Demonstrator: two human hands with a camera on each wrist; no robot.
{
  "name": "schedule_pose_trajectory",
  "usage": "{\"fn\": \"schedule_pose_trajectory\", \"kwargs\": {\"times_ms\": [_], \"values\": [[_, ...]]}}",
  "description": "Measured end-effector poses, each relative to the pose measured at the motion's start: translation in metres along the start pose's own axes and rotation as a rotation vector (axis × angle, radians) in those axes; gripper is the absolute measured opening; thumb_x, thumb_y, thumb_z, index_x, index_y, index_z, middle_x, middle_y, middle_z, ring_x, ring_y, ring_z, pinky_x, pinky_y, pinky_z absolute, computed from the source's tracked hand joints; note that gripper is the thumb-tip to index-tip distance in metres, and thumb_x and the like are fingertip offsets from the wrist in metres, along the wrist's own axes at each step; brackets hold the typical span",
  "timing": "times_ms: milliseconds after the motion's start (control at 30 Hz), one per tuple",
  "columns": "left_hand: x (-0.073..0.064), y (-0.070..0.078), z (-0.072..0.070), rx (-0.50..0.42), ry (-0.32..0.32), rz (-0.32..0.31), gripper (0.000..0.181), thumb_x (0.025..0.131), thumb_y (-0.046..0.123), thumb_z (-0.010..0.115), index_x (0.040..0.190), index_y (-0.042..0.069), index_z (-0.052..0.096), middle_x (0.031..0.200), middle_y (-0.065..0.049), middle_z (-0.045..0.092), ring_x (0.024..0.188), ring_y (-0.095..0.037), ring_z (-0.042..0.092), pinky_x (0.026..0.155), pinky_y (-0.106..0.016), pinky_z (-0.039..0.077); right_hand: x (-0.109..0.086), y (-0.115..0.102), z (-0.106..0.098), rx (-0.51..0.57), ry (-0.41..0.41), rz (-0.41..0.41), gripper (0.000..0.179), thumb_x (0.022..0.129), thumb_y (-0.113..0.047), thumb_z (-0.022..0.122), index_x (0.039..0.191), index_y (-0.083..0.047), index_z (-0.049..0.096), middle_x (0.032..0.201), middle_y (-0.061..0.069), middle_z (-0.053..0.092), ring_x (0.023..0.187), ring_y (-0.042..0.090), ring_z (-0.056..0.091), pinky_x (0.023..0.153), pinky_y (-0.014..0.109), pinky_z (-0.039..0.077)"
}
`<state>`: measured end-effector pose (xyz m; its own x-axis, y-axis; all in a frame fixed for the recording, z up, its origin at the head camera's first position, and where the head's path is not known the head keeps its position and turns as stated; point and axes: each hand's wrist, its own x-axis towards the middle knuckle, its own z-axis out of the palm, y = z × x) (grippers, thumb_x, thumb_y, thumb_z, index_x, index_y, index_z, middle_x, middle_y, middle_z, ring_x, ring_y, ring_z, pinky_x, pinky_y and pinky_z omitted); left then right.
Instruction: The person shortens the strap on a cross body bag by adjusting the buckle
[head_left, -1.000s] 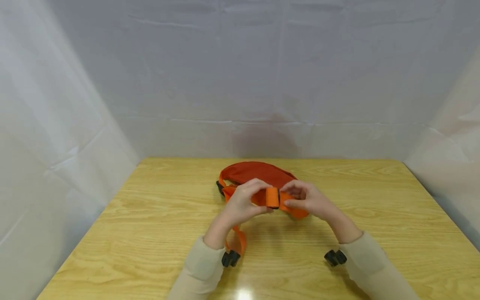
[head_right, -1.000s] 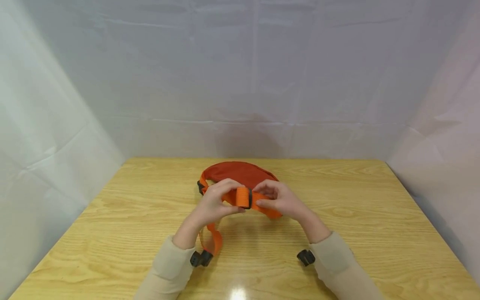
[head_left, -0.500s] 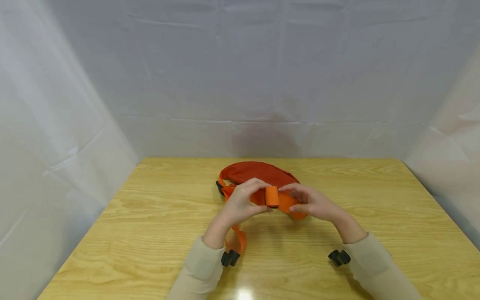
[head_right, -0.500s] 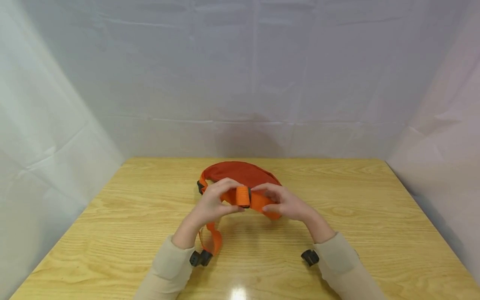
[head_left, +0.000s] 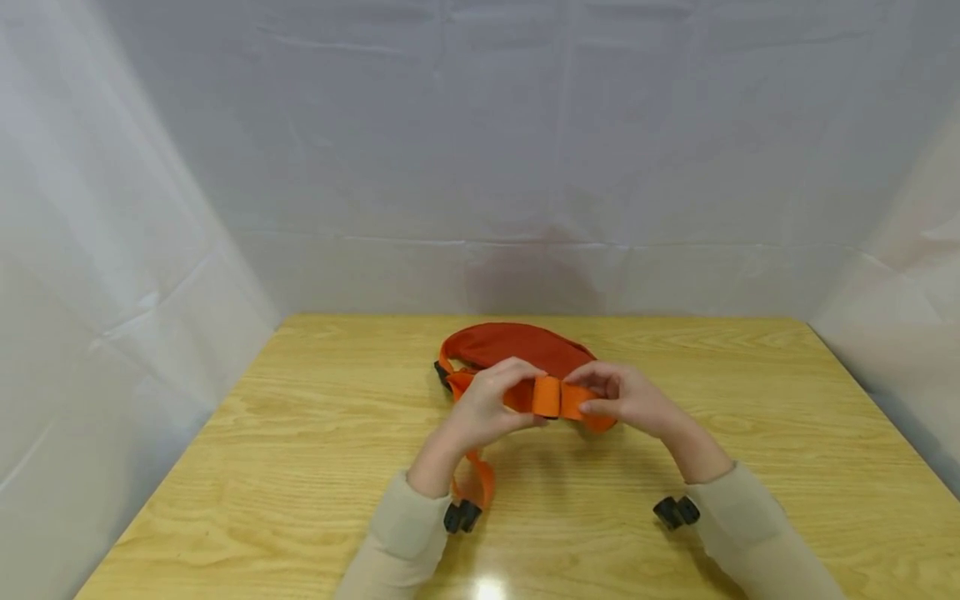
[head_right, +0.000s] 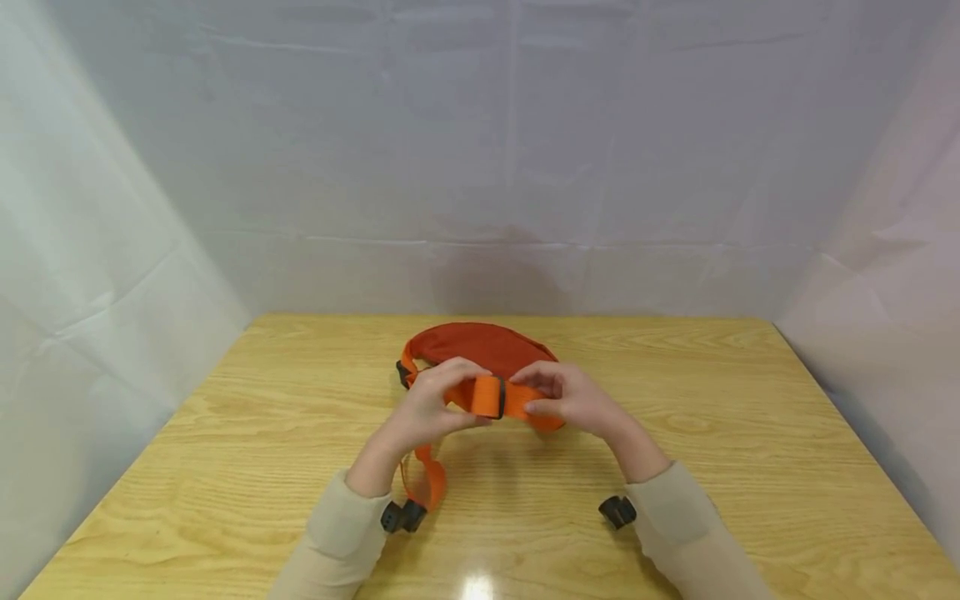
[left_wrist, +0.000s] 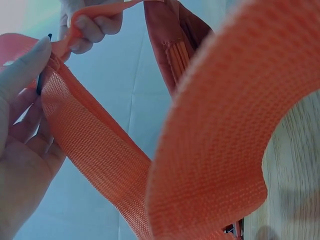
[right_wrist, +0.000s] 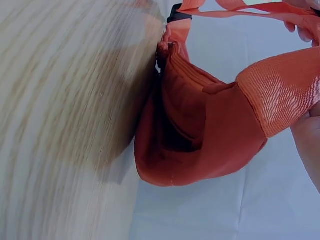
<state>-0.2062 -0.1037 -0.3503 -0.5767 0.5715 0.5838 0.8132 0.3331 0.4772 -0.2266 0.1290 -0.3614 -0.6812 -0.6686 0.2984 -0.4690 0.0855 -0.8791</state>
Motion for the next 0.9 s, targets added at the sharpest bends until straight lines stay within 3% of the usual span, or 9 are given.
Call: {"fn": "schedule_pose_trajectory", "kwargs": {"times_ms": [167,400,667,767,900], "values": [[0.0002,0.0006,0.0003,0.002,0.003,-0.012,0.043,0.064,0.008,0.079,0.103,0.005,0.059,0.098,-0.001,0.056,0.089,-0.009,0.051,0.079,-0.022,0.043,0.0037,-0.0022,0.0032,0.027,-0.004,-0.013,0.031,0.084,-0.001,0.058,0.111,0.012,0.049,0.101,0.024,0.056,0.082,0.015,0.059,0.069,0.030,0.049],[-0.0007,0.0009,-0.0006,0.015,0.018,-0.027,0.045,0.065,0.010,0.078,0.105,0.004,0.059,0.099,-0.003,0.056,0.092,-0.012,0.052,0.080,-0.023,0.043,0.0048,-0.0002,0.0068,0.065,0.043,0.066,0.032,0.083,-0.006,0.061,0.108,0.011,0.050,0.100,0.017,0.057,0.085,0.014,0.060,0.070,0.029,0.049],[-0.0009,0.0008,-0.0027,0.024,0.027,-0.021,0.045,0.065,0.011,0.078,0.105,0.004,0.059,0.100,-0.003,0.057,0.093,-0.013,0.053,0.081,-0.024,0.043,0.0007,0.0048,0.0008,0.056,-0.102,-0.006,0.045,0.085,-0.003,0.057,0.125,0.011,0.041,0.117,0.028,0.048,0.102,0.013,0.052,0.079,0.030,0.046],[-0.0006,0.0004,-0.0028,0.026,0.026,-0.017,0.045,0.065,0.011,0.078,0.104,0.004,0.059,0.100,-0.003,0.057,0.093,-0.013,0.052,0.081,-0.024,0.043,-0.0004,0.0048,-0.0005,0.034,-0.096,0.001,0.043,0.087,-0.004,0.055,0.125,0.010,0.041,0.113,0.025,0.051,0.095,0.013,0.054,0.075,0.029,0.047],[0.0005,0.0001,-0.0020,0.027,0.026,0.000,0.044,0.065,0.010,0.078,0.104,0.003,0.059,0.098,-0.004,0.057,0.091,-0.013,0.053,0.080,-0.025,0.044,-0.0012,0.0048,-0.0009,-0.014,-0.032,0.009,0.037,0.087,-0.005,0.054,0.121,0.010,0.046,0.105,0.017,0.056,0.083,0.013,0.056,0.067,0.028,0.048]]}}
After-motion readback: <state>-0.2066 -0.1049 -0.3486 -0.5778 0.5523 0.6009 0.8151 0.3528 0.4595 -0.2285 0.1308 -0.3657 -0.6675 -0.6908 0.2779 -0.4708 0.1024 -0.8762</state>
